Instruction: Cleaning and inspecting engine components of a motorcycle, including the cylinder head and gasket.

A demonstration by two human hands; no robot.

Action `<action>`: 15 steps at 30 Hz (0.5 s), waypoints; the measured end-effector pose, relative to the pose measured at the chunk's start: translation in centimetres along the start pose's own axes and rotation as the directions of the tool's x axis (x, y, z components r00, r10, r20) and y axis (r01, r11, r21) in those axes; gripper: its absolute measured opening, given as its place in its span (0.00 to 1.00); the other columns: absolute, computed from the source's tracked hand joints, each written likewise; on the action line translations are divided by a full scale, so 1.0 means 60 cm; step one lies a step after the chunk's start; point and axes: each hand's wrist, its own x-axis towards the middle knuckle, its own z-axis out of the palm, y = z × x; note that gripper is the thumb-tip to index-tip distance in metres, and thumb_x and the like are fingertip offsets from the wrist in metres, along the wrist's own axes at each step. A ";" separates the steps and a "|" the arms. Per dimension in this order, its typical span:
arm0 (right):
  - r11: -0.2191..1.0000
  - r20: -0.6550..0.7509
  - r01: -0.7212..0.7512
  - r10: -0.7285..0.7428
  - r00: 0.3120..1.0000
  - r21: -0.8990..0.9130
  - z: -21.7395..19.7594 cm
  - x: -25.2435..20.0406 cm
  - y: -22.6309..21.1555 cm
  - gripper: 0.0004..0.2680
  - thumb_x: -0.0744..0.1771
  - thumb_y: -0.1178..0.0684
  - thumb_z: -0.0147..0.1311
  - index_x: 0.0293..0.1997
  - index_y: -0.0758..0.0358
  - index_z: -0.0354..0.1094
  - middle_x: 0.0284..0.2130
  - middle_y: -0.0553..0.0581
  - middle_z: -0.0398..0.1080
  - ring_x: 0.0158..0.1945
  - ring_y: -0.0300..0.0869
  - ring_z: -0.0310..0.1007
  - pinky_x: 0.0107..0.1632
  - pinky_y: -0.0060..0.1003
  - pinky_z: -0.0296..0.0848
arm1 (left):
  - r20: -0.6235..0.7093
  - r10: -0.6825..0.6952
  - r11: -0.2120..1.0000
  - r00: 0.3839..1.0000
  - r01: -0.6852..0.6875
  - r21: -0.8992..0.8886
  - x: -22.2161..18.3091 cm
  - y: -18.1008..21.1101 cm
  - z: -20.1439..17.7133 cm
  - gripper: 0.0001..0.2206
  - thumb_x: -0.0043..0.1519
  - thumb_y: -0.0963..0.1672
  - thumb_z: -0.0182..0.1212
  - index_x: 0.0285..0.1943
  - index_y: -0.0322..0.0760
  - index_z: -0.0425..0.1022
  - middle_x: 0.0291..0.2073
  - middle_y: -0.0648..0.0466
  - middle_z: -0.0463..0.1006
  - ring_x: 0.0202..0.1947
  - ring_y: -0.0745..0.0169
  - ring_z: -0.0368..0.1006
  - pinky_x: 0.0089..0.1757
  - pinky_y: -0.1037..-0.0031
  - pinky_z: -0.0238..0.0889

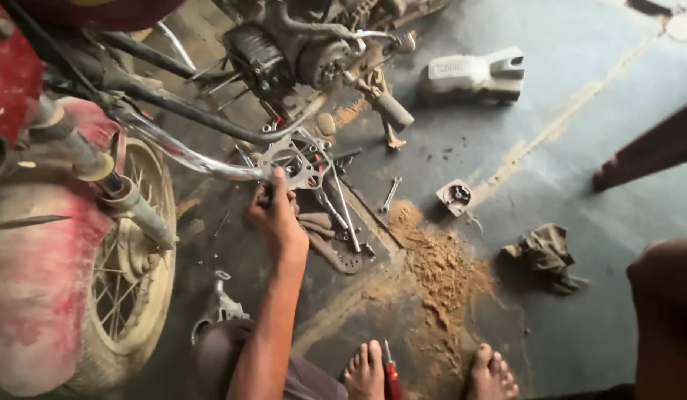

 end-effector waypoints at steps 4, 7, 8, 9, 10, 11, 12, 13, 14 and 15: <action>0.999 -0.018 0.009 -0.010 1.000 -0.046 0.041 0.077 -0.001 0.13 0.72 0.41 0.38 0.64 0.39 0.62 0.55 0.46 0.71 0.56 0.51 0.72 0.59 0.55 0.69 | -0.008 -0.053 0.999 0.999 0.053 -0.007 -0.013 -0.002 0.013 0.13 0.60 0.49 0.69 0.32 0.38 0.76 0.20 0.61 0.69 0.17 0.77 0.59 0.20 0.80 0.48; 0.995 -0.022 0.075 -0.077 0.997 -0.058 0.165 0.113 0.049 0.15 0.70 0.38 0.38 0.64 0.39 0.62 0.55 0.46 0.71 0.55 0.51 0.72 0.58 0.55 0.69 | -0.017 -0.063 0.998 0.998 0.063 -0.026 -0.013 -0.018 0.011 0.14 0.60 0.49 0.69 0.31 0.37 0.75 0.20 0.61 0.69 0.17 0.76 0.59 0.20 0.80 0.49; 0.997 -0.027 0.040 -0.042 0.999 -0.071 0.191 0.130 0.071 0.15 0.71 0.37 0.38 0.63 0.40 0.62 0.55 0.46 0.71 0.55 0.51 0.72 0.59 0.56 0.69 | -0.003 -0.059 0.997 0.998 0.059 -0.040 -0.020 -0.024 0.011 0.14 0.61 0.49 0.69 0.31 0.36 0.74 0.20 0.61 0.69 0.17 0.76 0.59 0.21 0.80 0.49; 0.998 -0.022 -0.008 0.007 1.000 -0.062 0.225 0.125 0.062 0.16 0.71 0.35 0.38 0.63 0.41 0.62 0.55 0.46 0.72 0.55 0.51 0.72 0.61 0.56 0.68 | 0.030 -0.041 0.998 0.999 0.042 -0.040 -0.016 -0.022 0.010 0.15 0.62 0.49 0.69 0.31 0.36 0.73 0.20 0.61 0.69 0.18 0.76 0.60 0.21 0.80 0.49; 0.998 -0.020 -0.014 0.012 1.000 -0.058 0.170 0.116 0.047 0.16 0.71 0.35 0.38 0.63 0.41 0.62 0.55 0.46 0.72 0.55 0.51 0.72 0.61 0.56 0.68 | 0.037 -0.039 0.998 0.999 0.041 -0.038 -0.021 -0.015 0.010 0.15 0.62 0.49 0.69 0.31 0.36 0.73 0.20 0.61 0.69 0.18 0.76 0.60 0.21 0.80 0.49; 0.999 0.017 -0.028 0.029 0.999 -0.036 0.116 0.094 0.021 0.15 0.72 0.37 0.38 0.64 0.41 0.62 0.57 0.46 0.72 0.56 0.50 0.73 0.59 0.55 0.69 | 0.052 -0.049 0.998 0.997 0.051 -0.028 -0.020 -0.005 0.010 0.14 0.62 0.49 0.69 0.31 0.36 0.73 0.20 0.61 0.68 0.18 0.77 0.59 0.21 0.81 0.48; 0.999 0.055 -0.043 0.044 0.998 -0.014 0.062 0.074 -0.004 0.14 0.74 0.39 0.37 0.65 0.42 0.62 0.59 0.46 0.72 0.56 0.50 0.73 0.57 0.54 0.69 | 0.068 -0.059 0.998 0.996 0.060 -0.018 -0.019 0.006 0.011 0.14 0.62 0.49 0.69 0.32 0.37 0.74 0.21 0.62 0.68 0.18 0.78 0.59 0.21 0.81 0.48; 0.998 0.053 -0.056 0.057 0.997 -0.009 0.020 0.071 -0.012 0.14 0.74 0.39 0.37 0.65 0.42 0.62 0.59 0.46 0.72 0.56 0.50 0.73 0.57 0.54 0.69 | 0.082 -0.058 0.998 0.995 0.060 -0.019 -0.015 0.002 0.011 0.14 0.62 0.49 0.69 0.32 0.37 0.74 0.21 0.62 0.68 0.18 0.78 0.59 0.21 0.81 0.48; 1.000 0.036 -0.007 0.008 0.999 -0.021 -0.021 0.067 -0.021 0.14 0.72 0.41 0.39 0.66 0.43 0.62 0.59 0.47 0.71 0.55 0.50 0.73 0.56 0.53 0.69 | 0.073 -0.074 0.997 0.995 0.076 -0.024 -0.012 -0.003 0.011 0.13 0.61 0.49 0.69 0.33 0.37 0.75 0.21 0.62 0.68 0.18 0.78 0.59 0.21 0.81 0.48; 0.998 0.017 0.051 -0.050 0.999 -0.040 -0.062 0.070 -0.020 0.15 0.71 0.43 0.41 0.66 0.43 0.62 0.60 0.49 0.71 0.55 0.49 0.73 0.55 0.52 0.70 | 0.054 -0.093 0.995 0.994 0.095 -0.034 -0.012 -0.010 0.008 0.12 0.61 0.48 0.69 0.34 0.37 0.76 0.21 0.62 0.69 0.18 0.78 0.59 0.21 0.81 0.48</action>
